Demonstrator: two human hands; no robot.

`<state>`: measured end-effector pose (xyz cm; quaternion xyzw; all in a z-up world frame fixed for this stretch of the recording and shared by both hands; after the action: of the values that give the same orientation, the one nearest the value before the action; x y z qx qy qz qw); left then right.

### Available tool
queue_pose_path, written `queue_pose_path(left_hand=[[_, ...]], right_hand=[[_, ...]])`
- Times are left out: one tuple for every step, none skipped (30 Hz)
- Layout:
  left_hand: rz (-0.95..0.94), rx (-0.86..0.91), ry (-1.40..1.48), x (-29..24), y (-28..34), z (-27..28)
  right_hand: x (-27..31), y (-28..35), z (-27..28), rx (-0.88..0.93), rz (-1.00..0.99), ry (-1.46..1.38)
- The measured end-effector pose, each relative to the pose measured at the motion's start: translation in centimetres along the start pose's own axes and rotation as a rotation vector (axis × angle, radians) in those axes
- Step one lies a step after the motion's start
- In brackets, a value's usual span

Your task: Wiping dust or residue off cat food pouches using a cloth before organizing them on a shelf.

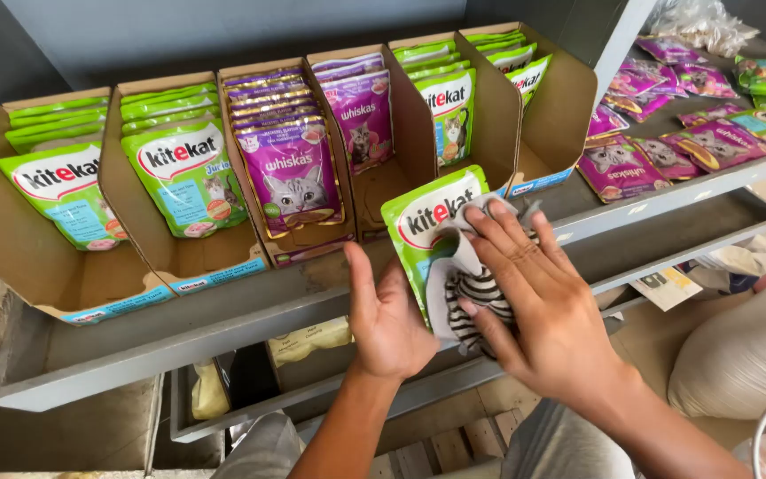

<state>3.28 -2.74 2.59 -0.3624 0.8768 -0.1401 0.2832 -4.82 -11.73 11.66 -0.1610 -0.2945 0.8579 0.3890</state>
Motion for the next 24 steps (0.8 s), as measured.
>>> queue_pose_path(left_hand=[[0.02, 0.054, -0.004, -0.2, -0.2, -0.6], [0.02, 0.054, -0.007, -0.2, 0.2, 0.0], [0.022, -0.092, -0.016, -0.1, 0.5, 1.2], [0.022, -0.238, -0.024, 0.0, 0.9, 2.5], [0.024, -0.244, -0.019, -0.1, 0.6, 2.0], [0.036, -0.126, -0.019, -0.2, 0.1, 1.0], [0.047, -0.01, -0.013, -0.1, -0.1, 0.1], [0.049, -0.019, -0.002, 0.3, 0.1, 0.1], [0.021, -0.029, -0.011, 0.3, 0.1, 0.2], [-0.006, -0.04, -0.02, 0.2, 0.2, 0.3], [-0.009, -0.046, -0.022, 0.0, 0.2, 1.1], [0.002, -0.076, -0.018, -0.1, 0.3, 2.0], [0.017, -0.111, -0.008, 0.1, 0.7, 3.0], [0.019, -0.121, -0.005, 0.0, 0.4, 2.3], [0.037, -0.056, 0.01, 0.1, 0.1, 1.1], [0.055, 0.009, 0.025, 0.1, -0.2, 0.0], [0.057, -0.004, 0.033, 0.3, 0.1, 0.6], [0.039, -0.011, 0.031, 0.4, 0.3, 1.1], [0.015, -0.007, 0.019, 0.1, 0.2, 1.6], [0.01, -0.01, 0.016, -0.4, -0.3, 1.8], [0.036, -0.014, 0.029, -0.6, -0.4, 1.8], [0.061, -0.018, 0.043, -0.9, -0.5, 1.8], [0.052, -0.034, 0.032, -1.2, -1.3, 2.3], [0.065, 0.045, 0.013, -1.5, -2.1, 2.2]], right_hand=[[0.0, -0.4, 0.4, -0.059, -0.048, -0.01], [0.3, -0.1, 0.3, -0.062, -0.047, -0.011], [1.0, 0.1, -0.1, 0.02, 0.045, -0.02], [1.8, 0.5, -0.5, 0.103, 0.137, -0.029], [1.2, 0.3, -0.5, 0.108, 0.132, -0.033], [0.2, 0.2, -0.4, 0.079, 0.052, -0.023], [-0.7, 0.3, -0.3, 0.055, -0.032, -0.014], [-0.3, 0.5, -0.4, 0.065, -0.04, -0.02], [0.1, 0.4, -0.5, 0.044, -0.019, -0.013], [0.6, 0.2, -0.6, 0.022, 0.002, -0.005], [0.5, 0.3, -0.7, 0.022, 0.004, -0.012], [0.6, 0.5, -1.1, 0.078, 0.052, -0.042], [0.9, 0.9, -1.5, 0.137, 0.094, -0.075], [0.3, 0.6, -1.6, 0.14, 0.09, -0.084], [-0.8, 0.4, -1.5, 0.107, 0.001, -0.04], [-1.8, 0.3, -1.3, 0.075, -0.088, 0.005], [-1.4, 0.6, -1.7, 0.083, -0.095, -0.005], [-0.7, 0.7, -2.0, 0.077, -0.049, -0.014], [-0.2, 0.5, -2.3, 0.061, 0.009, -0.016], [-0.4, 0.2, -2.3, 0.061, 0.015, -0.02], [-0.1, 0.0, -2.5, 0.101, 0.068, -0.046], [0.3, -0.1, -2.8, 0.14, 0.121, -0.073], [-0.4, -0.6, -2.6, 0.134, 0.13, -0.091], [-1.3, -1.2, -2.1, 0.067, 0.081, -0.062]])
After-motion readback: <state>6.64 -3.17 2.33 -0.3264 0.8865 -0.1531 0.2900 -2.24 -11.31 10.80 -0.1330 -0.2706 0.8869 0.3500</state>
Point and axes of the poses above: each hand's wrist, its own y-axis away from the middle knuckle, its own z-axis out of the back of the hand, x = y × z, the point moved 5 cm from there along -y, towards the middle knuckle, and after that the axes turned 11 degrees about z, right-handed, at the moved point
